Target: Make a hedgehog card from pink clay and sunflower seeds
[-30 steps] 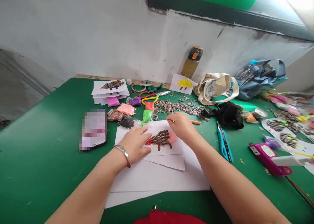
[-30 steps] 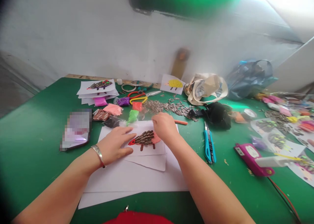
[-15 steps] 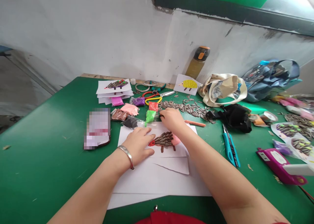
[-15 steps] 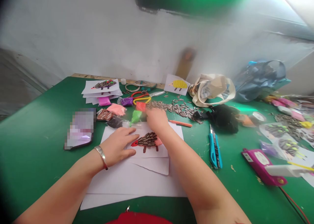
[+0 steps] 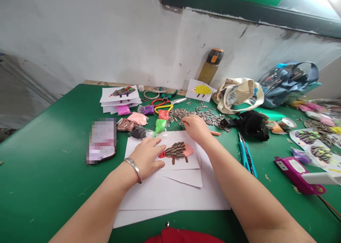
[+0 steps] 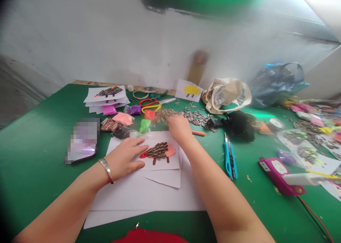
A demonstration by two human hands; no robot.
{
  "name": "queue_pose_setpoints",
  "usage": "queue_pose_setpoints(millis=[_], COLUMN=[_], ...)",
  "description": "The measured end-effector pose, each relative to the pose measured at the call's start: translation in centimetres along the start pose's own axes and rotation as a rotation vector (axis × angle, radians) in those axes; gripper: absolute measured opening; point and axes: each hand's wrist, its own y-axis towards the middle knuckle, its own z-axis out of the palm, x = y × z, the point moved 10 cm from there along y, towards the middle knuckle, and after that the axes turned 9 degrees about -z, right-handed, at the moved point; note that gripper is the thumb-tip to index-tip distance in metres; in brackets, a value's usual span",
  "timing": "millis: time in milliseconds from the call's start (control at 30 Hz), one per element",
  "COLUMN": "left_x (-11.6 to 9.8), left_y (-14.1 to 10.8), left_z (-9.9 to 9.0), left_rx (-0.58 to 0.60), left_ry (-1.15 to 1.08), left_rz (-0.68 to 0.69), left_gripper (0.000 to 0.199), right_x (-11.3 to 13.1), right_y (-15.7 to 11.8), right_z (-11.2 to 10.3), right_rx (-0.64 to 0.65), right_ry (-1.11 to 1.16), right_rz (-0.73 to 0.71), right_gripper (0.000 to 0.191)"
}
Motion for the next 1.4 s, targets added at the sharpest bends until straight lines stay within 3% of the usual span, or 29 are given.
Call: queue_pose_setpoints(millis=[400, 633, 733, 833, 1000, 1200, 1400], left_x=[0.2, 0.0, -0.1, -0.1, 0.1, 0.2, 0.2], left_y=[0.0, 0.1, 0.1, 0.0, 0.0, 0.1, 0.1], left_z=[0.2, 0.1, -0.1, -0.1, 0.1, 0.2, 0.3], left_rx=[0.024, 0.018, 0.0, -0.003, -0.013, 0.005, 0.016], left_ry=[0.012, 0.015, 0.013, 0.011, 0.015, 0.023, 0.018], left_rz=[-0.019, -0.01, -0.003, -0.004, -0.004, -0.012, -0.017], left_gripper=[0.044, 0.041, 0.037, 0.035, 0.036, 0.039, 0.037], right_x=[2.1, 1.6, 0.4, -0.4, 0.3, 1.9, 2.2], right_y=[1.5, 1.9, 0.1, -3.8, -9.7, -10.5, -10.4], right_z=[1.1, 0.0, -1.6, -3.1, -2.0, 0.2, 0.1], right_rx=[0.024, -0.058, -0.168, -0.306, -0.252, -0.153, -0.139], right_ry=[-0.043, -0.055, 0.064, 0.362, 0.657, 0.839, 0.809], right_rz=[-0.07, -0.013, 0.09, 0.174, 0.277, 0.241, 0.215], right_gripper=[0.025, 0.026, 0.029, 0.027, 0.018, 0.016, 0.015])
